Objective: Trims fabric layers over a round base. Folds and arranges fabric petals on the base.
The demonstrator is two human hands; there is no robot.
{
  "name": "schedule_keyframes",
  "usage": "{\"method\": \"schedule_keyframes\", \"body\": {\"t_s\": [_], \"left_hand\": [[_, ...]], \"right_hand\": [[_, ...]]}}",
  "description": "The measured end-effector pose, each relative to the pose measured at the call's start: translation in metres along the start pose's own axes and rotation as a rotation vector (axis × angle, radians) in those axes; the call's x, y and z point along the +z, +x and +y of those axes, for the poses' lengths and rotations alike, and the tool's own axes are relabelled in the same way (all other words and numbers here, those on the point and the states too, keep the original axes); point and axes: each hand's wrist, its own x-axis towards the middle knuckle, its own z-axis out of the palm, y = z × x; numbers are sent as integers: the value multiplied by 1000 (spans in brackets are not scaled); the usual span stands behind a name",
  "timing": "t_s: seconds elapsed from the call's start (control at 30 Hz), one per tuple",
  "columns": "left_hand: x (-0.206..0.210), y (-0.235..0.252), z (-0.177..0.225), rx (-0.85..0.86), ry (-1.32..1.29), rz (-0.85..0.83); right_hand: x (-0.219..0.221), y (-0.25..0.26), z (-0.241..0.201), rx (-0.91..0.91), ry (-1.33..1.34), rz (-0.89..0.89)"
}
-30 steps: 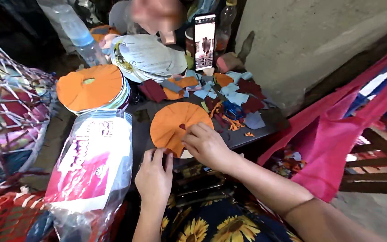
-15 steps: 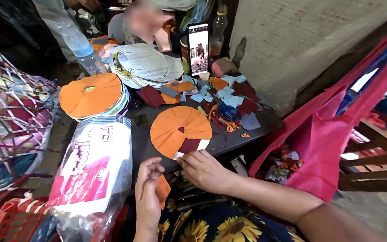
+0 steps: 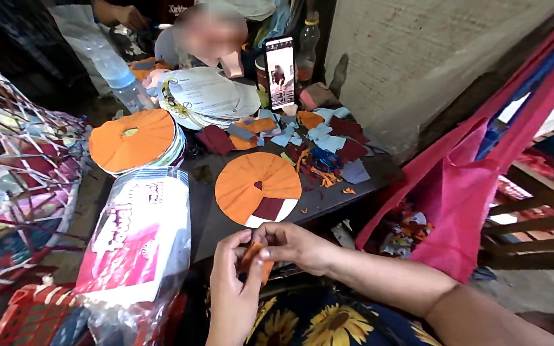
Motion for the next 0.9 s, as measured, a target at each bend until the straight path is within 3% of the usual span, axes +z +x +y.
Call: {"method": "schedule_keyframes", "body": {"t_s": [0.1, 0.3, 0.47, 0.63, 0.77, 0.9], "left_hand": [[1, 0, 0, -46, -13, 8], [2, -1, -8, -80, -33, -26], [3, -2, -6, -123, -22, -22], [5, -1, -7, -141, -63, 9], [8, -1, -8, -193, -188, 30], [8, 0, -11, -291, -412, 51]], "right_hand": [[-2, -2, -2, -97, -66, 53], [-5, -4, 2, -367, -454, 180], [-5, -5, -1, -427, -590, 267], [-6, -3, 8, -608, -724, 343], [-8, 0, 14, -785, -869, 430], [-11, -1, 11, -818, -870, 420]]}}
